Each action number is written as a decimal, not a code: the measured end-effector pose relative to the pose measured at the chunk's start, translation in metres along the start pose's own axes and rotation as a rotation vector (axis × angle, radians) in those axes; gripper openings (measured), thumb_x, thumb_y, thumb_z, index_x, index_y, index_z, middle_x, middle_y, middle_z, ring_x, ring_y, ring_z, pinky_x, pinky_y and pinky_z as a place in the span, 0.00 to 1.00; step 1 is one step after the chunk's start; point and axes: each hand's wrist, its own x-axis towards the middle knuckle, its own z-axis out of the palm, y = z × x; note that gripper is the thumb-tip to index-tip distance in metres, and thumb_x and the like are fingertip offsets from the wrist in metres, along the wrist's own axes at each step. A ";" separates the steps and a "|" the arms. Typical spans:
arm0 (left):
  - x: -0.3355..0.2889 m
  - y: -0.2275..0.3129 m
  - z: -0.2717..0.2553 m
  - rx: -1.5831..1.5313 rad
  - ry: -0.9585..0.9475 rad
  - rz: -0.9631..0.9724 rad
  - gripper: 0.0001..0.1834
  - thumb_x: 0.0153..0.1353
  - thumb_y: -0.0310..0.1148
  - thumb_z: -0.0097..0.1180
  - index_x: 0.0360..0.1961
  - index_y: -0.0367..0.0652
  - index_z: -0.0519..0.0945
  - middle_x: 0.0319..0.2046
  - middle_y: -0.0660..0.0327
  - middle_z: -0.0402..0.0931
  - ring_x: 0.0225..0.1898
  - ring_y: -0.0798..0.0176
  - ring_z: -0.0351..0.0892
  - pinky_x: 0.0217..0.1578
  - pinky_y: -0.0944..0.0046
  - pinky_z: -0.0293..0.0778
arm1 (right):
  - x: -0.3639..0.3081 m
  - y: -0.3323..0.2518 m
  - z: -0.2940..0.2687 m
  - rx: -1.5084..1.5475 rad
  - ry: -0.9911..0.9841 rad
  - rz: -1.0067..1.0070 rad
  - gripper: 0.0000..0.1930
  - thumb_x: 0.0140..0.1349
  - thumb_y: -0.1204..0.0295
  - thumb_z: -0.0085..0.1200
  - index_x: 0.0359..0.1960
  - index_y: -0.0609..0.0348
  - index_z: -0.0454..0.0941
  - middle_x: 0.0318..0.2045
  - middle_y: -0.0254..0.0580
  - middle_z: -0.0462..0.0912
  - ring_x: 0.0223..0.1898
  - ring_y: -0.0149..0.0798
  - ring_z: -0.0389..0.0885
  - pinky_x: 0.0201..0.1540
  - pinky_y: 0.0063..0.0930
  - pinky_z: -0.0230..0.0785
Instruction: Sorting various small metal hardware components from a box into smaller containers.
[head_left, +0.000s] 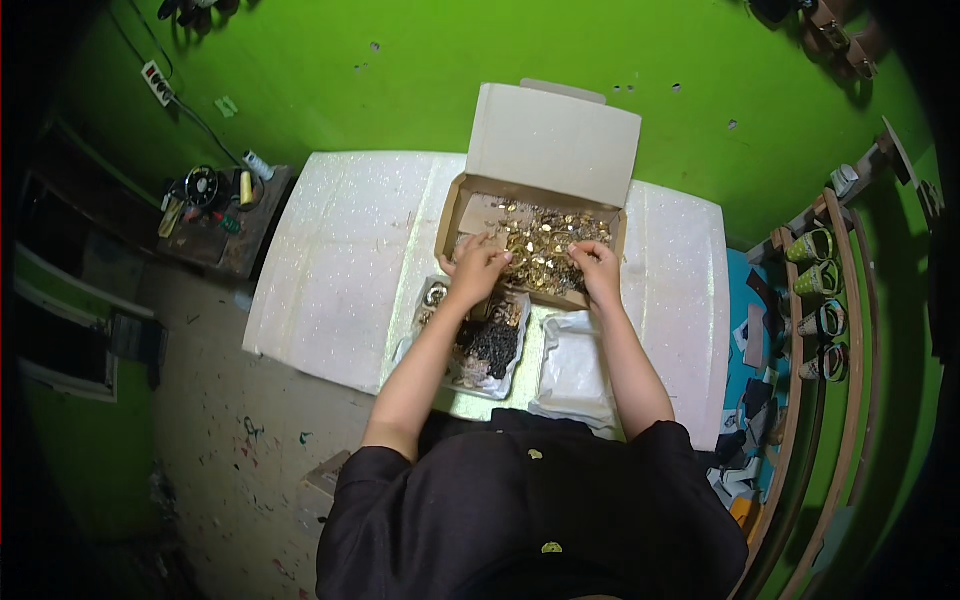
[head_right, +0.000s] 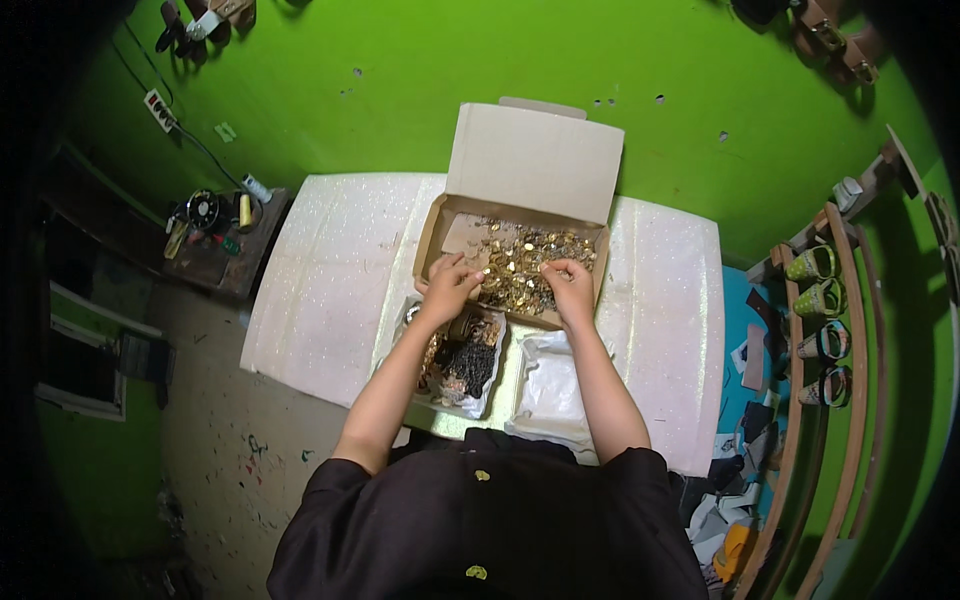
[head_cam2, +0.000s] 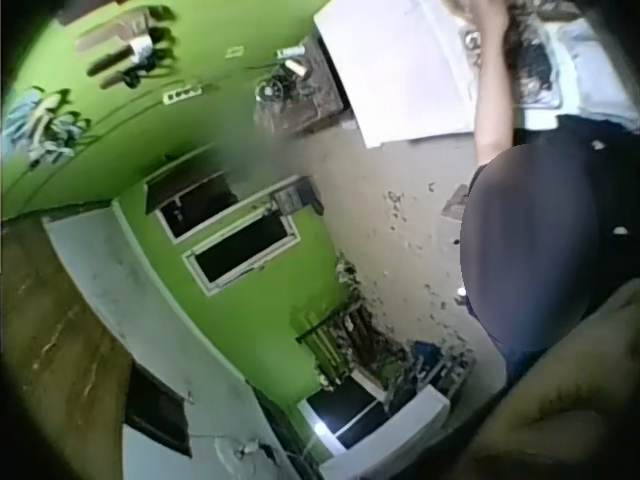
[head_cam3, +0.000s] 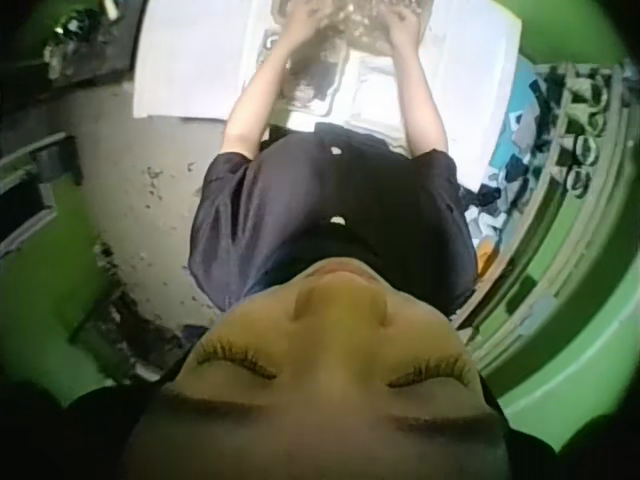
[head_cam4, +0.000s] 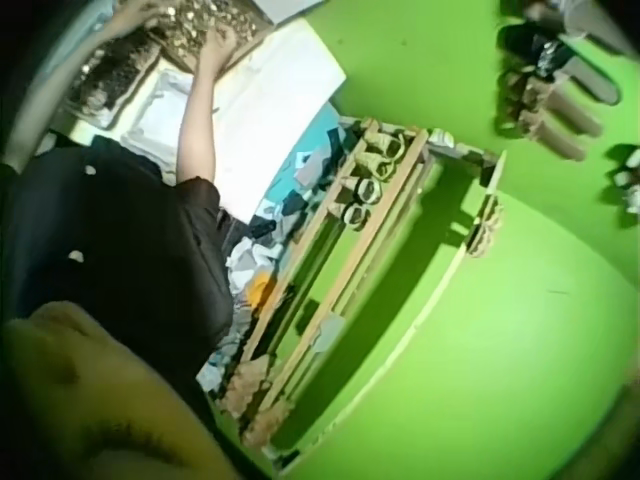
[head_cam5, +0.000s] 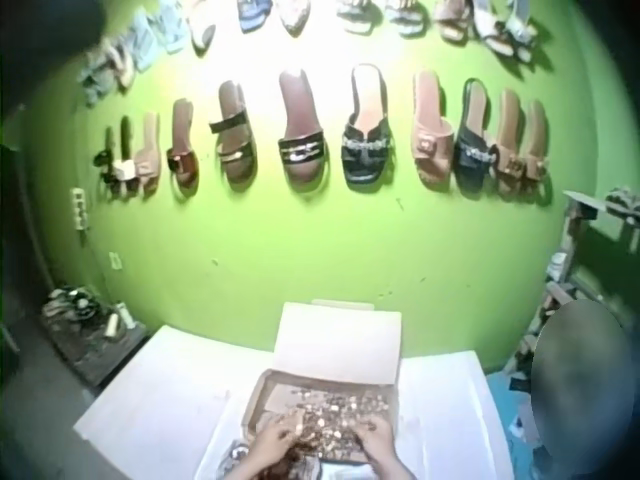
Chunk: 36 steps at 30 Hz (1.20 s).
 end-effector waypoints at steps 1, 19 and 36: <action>-0.009 -0.011 -0.008 -0.002 0.009 -0.026 0.13 0.57 0.45 0.58 0.36 0.49 0.85 0.60 0.49 0.65 0.64 0.45 0.53 0.63 0.47 0.41 | -0.007 -0.007 0.004 -0.006 -0.023 0.014 0.07 0.55 0.71 0.60 0.29 0.62 0.80 0.32 0.38 0.79 0.38 0.33 0.75 0.47 0.26 0.64; -0.168 -0.056 -0.061 0.431 -0.109 -0.295 0.12 0.56 0.44 0.57 0.30 0.50 0.86 0.67 0.49 0.50 0.69 0.42 0.39 0.57 0.23 0.29 | -0.096 0.013 0.034 -0.524 -0.272 -0.325 0.07 0.47 0.65 0.66 0.28 0.49 0.84 0.44 0.32 0.77 0.51 0.40 0.67 0.56 0.35 0.55; -0.172 -0.082 -0.055 0.493 0.224 -0.167 0.06 0.50 0.38 0.62 0.31 0.59 0.85 0.64 0.56 0.56 0.67 0.49 0.47 0.57 0.26 0.37 | -0.124 0.018 0.063 -0.571 -0.496 -0.362 0.07 0.46 0.63 0.66 0.26 0.45 0.84 0.45 0.29 0.75 0.54 0.39 0.62 0.55 0.40 0.41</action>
